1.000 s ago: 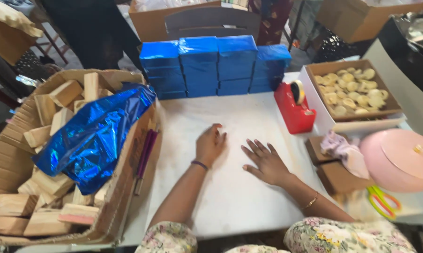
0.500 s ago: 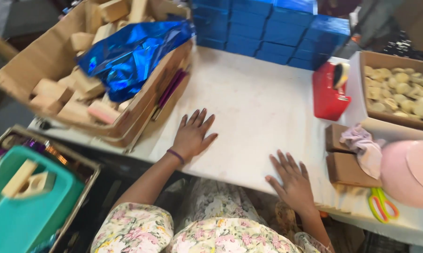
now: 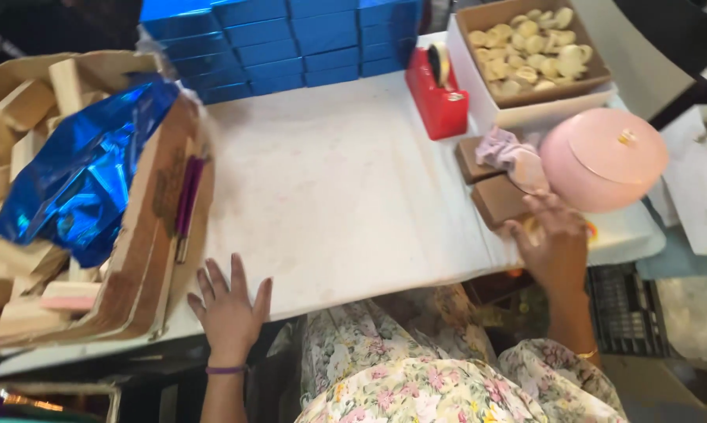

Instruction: Cleaning and wiping small wooden boxes with a cloth.

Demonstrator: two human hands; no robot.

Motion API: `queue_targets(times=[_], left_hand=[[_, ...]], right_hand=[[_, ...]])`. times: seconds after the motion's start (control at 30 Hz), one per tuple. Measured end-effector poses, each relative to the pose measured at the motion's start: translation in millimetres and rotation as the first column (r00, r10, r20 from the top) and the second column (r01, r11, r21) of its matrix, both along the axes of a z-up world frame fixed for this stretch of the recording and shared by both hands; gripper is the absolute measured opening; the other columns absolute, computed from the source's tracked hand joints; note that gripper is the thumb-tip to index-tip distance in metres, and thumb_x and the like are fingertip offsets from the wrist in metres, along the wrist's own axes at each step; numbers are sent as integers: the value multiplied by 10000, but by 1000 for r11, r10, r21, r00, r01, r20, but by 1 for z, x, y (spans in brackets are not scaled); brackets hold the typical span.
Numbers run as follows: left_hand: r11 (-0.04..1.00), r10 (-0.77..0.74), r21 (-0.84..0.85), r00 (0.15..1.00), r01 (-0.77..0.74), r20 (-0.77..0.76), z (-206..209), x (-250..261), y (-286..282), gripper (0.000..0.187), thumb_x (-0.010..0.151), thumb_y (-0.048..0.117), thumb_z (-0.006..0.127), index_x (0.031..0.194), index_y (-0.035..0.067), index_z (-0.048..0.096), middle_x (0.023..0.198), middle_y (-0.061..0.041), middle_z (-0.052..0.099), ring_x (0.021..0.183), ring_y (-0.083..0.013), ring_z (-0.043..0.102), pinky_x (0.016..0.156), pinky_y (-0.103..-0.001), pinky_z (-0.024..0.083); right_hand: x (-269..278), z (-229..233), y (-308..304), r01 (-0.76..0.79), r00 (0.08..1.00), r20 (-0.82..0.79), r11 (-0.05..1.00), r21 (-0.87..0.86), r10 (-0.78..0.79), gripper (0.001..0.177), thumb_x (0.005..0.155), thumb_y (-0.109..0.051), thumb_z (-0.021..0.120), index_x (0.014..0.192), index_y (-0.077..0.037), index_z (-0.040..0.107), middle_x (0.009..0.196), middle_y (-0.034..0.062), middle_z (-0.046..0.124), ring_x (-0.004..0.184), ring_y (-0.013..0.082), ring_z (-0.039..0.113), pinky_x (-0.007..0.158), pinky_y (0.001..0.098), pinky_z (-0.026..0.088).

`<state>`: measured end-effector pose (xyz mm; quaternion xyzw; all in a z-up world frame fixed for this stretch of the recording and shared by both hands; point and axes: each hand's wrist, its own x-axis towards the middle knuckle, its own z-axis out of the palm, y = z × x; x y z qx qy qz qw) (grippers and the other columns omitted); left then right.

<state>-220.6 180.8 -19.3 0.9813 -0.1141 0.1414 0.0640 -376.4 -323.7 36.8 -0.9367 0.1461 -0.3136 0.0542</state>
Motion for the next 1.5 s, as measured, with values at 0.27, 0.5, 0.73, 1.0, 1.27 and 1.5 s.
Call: queue_targets(times=[0.27, 0.5, 0.73, 1.0, 1.27, 1.5], left_hand=[[983, -150, 60, 943, 175, -298, 12, 67, -59, 921, 932, 717, 397, 1620, 144, 181, 1620, -360, 57, 1499, -546, 14, 1099, -773, 53], [915, -316, 90, 836, 394, -449, 23, 112, -143, 947, 942, 727, 398, 1634, 144, 119, 1656, -321, -5, 1532, -497, -26, 1157, -725, 47], [801, -539, 5, 727, 598, -426, 18, 170, -173, 871, 927, 738, 424, 1628, 283, 179, 1707, -181, 18, 1562, -398, -17, 1171, -699, 10], [906, -382, -208, 924, 368, -32, -3, 229, -173, 655, 950, 567, 553, 1465, 165, 506, 1585, -94, 428, 1482, -322, 337, 1182, -571, 181], [266, -431, -959, 902, 96, -30, 10, 228, -151, 368, 1000, 332, 642, 1253, 66, 662, 1214, -94, 702, 1126, -211, 655, 953, -339, 513], [692, -455, -684, 875, 230, -166, 20, 221, -163, 529, 852, 484, 745, 1273, 167, 695, 1085, -87, 772, 1113, -219, 672, 1233, -500, 283]], right_hand=[[2, -10, -9, 86, 996, -29, 984, 154, -82, 880, 832, -548, 769, 1521, -70, 503, 1408, 243, 589, 1268, 427, 576, 1035, 526, 473], [27, -28, 11, 207, 973, 61, 959, 195, -223, 1148, 651, -544, 919, 1572, -146, 362, 1396, 238, 467, 1273, 474, 523, 1020, 566, 455], [-2, 0, 33, 156, 985, 26, 937, 314, -173, 1106, 563, -407, 935, 1483, -114, 398, 1389, 264, 464, 1274, 462, 504, 1051, 545, 444], [57, 37, 95, -210, 909, -223, 851, 482, 351, 1002, 408, -329, 954, 1344, -189, 628, 1449, 209, 475, 1272, 366, 555, 1038, 427, 479], [206, 11, 138, -419, 908, 177, 805, 419, 380, 896, 578, -383, 948, 1352, -97, 599, 1431, 269, 458, 1341, 433, 479, 1106, 458, 430], [169, 4, 87, -128, 986, 115, 991, 41, 123, 450, 886, -317, 785, 1301, -178, 678, 1458, 120, 601, 1381, 344, 516, 1152, 521, 327]])
